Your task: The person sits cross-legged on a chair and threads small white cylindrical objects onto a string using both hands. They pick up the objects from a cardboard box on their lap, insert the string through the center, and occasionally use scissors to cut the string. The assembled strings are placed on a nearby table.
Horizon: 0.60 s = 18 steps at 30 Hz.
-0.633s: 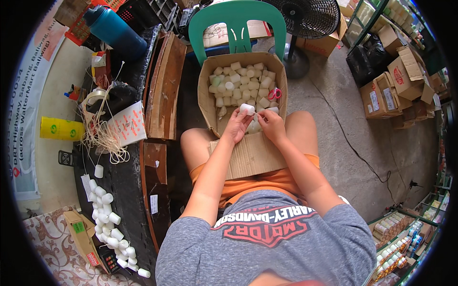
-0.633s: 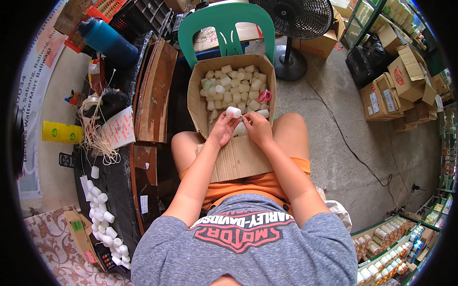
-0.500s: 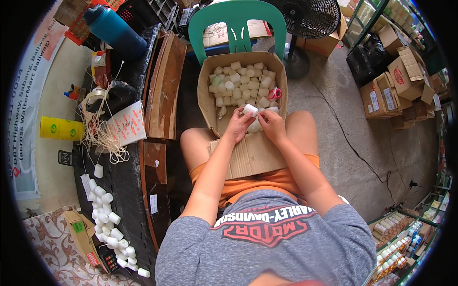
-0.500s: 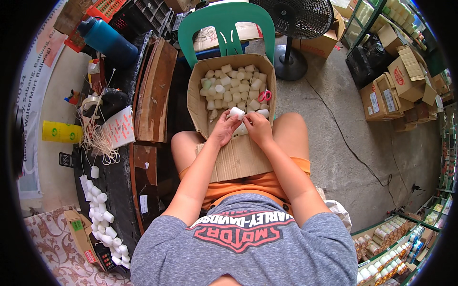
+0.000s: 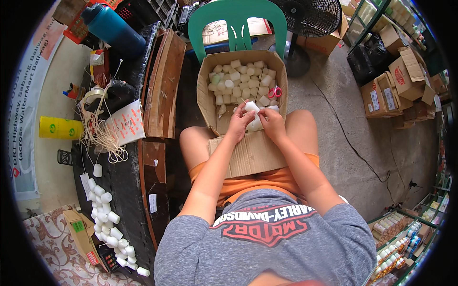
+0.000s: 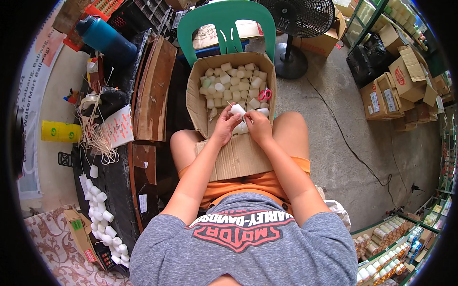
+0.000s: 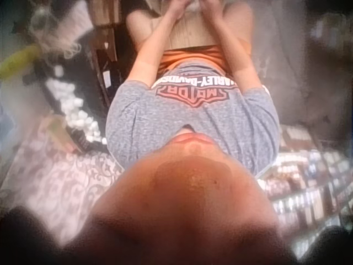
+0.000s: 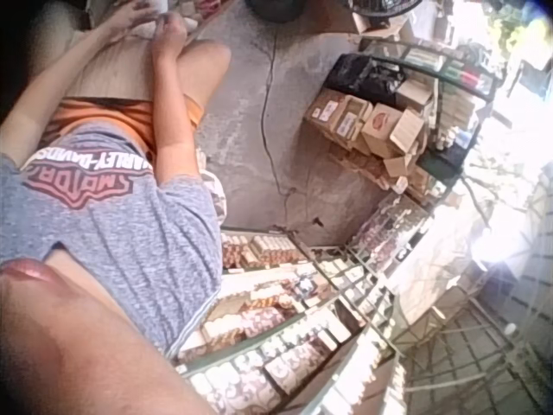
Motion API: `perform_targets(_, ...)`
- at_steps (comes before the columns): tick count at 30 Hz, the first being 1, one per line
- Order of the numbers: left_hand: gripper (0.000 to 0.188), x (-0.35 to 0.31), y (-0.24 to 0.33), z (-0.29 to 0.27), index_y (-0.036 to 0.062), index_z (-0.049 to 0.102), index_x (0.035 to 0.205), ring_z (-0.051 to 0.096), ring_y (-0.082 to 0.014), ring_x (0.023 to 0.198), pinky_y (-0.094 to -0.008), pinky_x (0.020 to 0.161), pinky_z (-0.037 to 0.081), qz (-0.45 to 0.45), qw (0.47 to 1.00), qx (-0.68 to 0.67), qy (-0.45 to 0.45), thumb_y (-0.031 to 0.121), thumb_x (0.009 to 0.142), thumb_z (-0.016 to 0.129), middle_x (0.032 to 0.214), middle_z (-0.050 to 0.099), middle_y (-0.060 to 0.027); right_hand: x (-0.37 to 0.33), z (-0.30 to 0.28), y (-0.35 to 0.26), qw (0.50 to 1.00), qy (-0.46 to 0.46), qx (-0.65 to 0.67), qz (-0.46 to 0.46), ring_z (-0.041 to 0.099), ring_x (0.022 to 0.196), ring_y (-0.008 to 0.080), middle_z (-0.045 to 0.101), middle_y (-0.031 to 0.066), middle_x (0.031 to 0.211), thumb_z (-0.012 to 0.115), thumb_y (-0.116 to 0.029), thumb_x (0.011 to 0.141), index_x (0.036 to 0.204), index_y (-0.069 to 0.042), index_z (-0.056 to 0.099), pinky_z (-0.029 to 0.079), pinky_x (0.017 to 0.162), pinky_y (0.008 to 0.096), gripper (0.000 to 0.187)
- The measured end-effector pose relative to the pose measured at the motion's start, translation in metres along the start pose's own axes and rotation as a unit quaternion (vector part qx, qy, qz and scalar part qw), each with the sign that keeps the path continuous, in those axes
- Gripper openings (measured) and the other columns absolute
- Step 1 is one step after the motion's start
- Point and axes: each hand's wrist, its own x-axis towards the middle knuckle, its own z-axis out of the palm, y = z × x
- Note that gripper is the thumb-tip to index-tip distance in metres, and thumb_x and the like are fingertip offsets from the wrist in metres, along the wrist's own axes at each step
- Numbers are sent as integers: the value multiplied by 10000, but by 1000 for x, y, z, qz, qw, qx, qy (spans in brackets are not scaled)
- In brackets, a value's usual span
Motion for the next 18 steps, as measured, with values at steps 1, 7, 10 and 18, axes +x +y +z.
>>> perform_targets(1,505,-1,-1,3,109,415,1257,556,-169,969,-294,850,471,51,997,49,25,46,805,633,1091,522,-60,2,-3,-5,1000,10,-14,-2,582,771,250,619,84,821,654,-108,749,887,-45,630,474,681,332,153)
perform_targets(7,621,-5,-2,32,74,405,1250,569,-213,964,-312,844,463,211,902,370,73,21,692,672,1095,529,-110,17,-10,-23,995,13,-57,-79,517,923,271,608,49,969,631,-132,745,903,-101,661,415,814,386,163)
perform_targets(10,597,-2,-4,30,96,444,1222,560,-247,951,-325,851,448,224,865,444,65,45,676,682,1071,532,-113,24,-16,-23,991,17,-71,-109,547,879,206,619,75,911,637,-39,740,949,-27,623,451,771,315,210)
perform_targets(18,248,4,-10,17,66,617,975,552,-223,957,-305,871,409,264,834,484,34,147,748,676,1038,557,-93,56,-44,-56,913,-16,403,54,604,822,120,618,54,920,478,40,877,930,10,586,510,724,251,124)
